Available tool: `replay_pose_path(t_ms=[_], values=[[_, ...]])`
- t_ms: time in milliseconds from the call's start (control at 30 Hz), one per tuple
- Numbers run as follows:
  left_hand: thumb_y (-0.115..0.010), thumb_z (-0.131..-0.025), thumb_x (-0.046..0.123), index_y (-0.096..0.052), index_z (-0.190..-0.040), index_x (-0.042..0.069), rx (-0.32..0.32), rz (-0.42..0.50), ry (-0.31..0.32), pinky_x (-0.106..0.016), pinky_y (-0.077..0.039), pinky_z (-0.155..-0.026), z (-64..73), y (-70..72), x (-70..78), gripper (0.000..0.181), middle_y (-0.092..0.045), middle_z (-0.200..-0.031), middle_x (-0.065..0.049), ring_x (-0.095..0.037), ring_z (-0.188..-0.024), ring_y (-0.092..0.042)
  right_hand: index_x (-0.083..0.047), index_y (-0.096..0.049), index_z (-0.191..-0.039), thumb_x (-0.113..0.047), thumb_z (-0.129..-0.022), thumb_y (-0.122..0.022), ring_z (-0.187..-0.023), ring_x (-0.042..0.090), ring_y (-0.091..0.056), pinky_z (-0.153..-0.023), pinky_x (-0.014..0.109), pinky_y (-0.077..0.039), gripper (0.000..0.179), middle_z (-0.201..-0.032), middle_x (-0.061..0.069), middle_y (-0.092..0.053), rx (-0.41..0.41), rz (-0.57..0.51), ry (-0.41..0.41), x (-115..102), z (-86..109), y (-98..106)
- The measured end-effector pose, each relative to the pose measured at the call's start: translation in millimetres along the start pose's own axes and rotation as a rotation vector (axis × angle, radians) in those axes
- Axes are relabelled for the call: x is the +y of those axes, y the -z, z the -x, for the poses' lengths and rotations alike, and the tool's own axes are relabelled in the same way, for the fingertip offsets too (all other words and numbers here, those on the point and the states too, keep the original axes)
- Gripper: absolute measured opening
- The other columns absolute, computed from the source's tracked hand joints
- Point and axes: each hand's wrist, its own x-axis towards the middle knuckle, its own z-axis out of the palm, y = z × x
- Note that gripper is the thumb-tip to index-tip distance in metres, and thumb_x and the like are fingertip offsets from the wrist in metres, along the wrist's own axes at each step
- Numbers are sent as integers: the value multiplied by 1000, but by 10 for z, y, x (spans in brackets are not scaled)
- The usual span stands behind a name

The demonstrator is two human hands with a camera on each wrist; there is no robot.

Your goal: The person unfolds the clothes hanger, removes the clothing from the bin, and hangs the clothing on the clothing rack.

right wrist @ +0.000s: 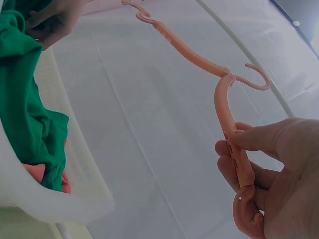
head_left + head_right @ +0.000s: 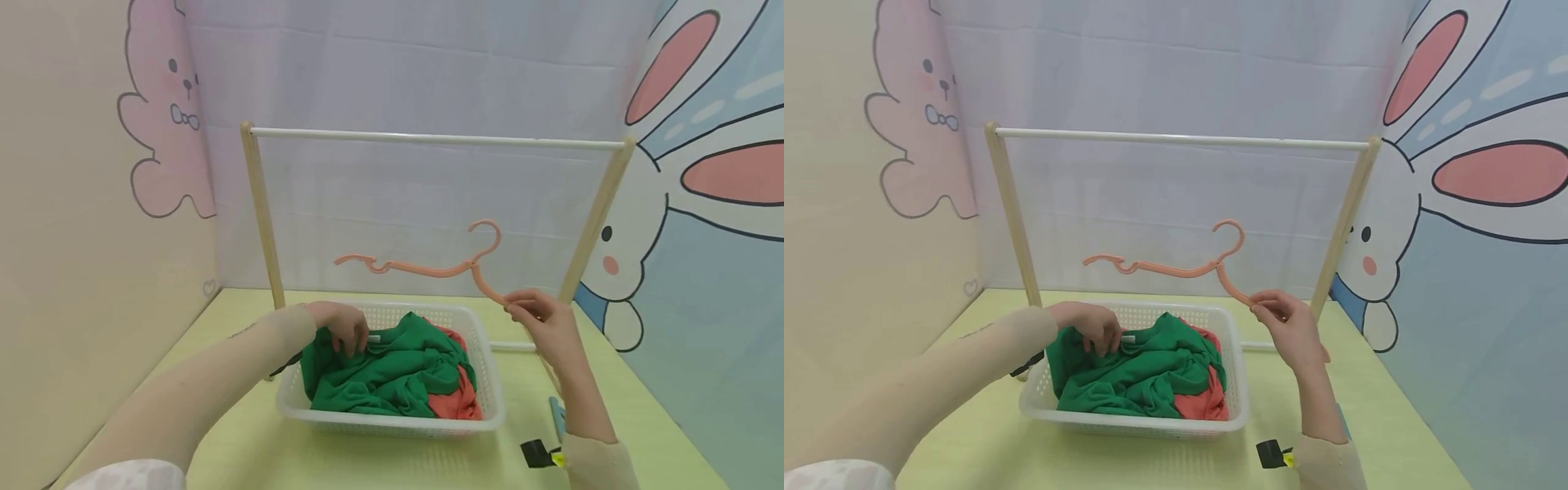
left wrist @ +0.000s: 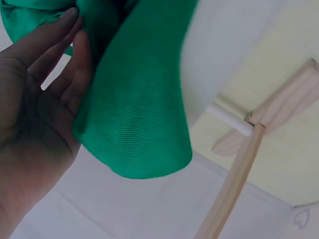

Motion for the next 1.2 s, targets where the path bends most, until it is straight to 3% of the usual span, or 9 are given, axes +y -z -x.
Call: replay_pose_path(t_ms=[167, 467, 633, 867, 1067, 1200], values=[[-77, -85, 11, -75, -92, 16, 31, -142, 2, -28, -57, -71, -5, -18, -65, 9, -71, -95, 4, -11, -79, -61, -8, -71, -113, -23, -98, -64, -79, -3, -63, -76, 15, -51, 23, -85, -27, -66, 1, -10, 6, -13, -5, -6], [-79, -81, 6, -73, -82, 17, 85, -188, -49, -27, -51, -63, -50, -74, -161, 13, -70, -87, 4, -12, -71, -56, -8, -70, -113, -22, -98, -63, -80, -3, -62, -76, 16, -51, 22, -85, -26, -66, 4, -9, 8, -5, 8, -3], [-73, -86, 3, -74, -90, 13, 116, -170, -110, -25, -51, -63, 19, 4, -164, 11, -71, -90, 2, -10, -72, -57, -8, -70, -114, -23, -98, -63, -80, -3, -62, -75, 15, -50, 24, -85, -26, -66, 3, -18, 0, 5, 13, 4], [-68, -92, 8, -73, -105, 12, 211, -135, -213, -29, -55, -84, 146, 195, -95, 14, -73, -102, -2, -11, -91, -64, -5, -69, -114, -21, -97, -64, -79, -4, -63, -76, 12, -50, 24, -84, -28, -66, 16, -38, 2, 16, 19, 5], [-54, -100, 5, -67, -122, 21, 206, -110, -255, -27, -53, -73, 184, 224, -94, 30, -67, -116, -6, -12, -89, -62, -5, -69, -115, -23, -98, -63, -80, -3, -62, -77, 12, -49, 26, -84, -28, -65, 16, -46, -16, 9, 21, 10], [-46, -100, -1, -72, -117, 19, 177, -152, -277, -27, -50, -70, 186, 148, -115, 37, -66, -125, -6, -13, -79, -57, -5, -69, -115, -23, -98, -63, -80, -3, -62, -77, 13, -49, 26, -84, -27, -66, 14, -45, -14, 12, 24, 7]])
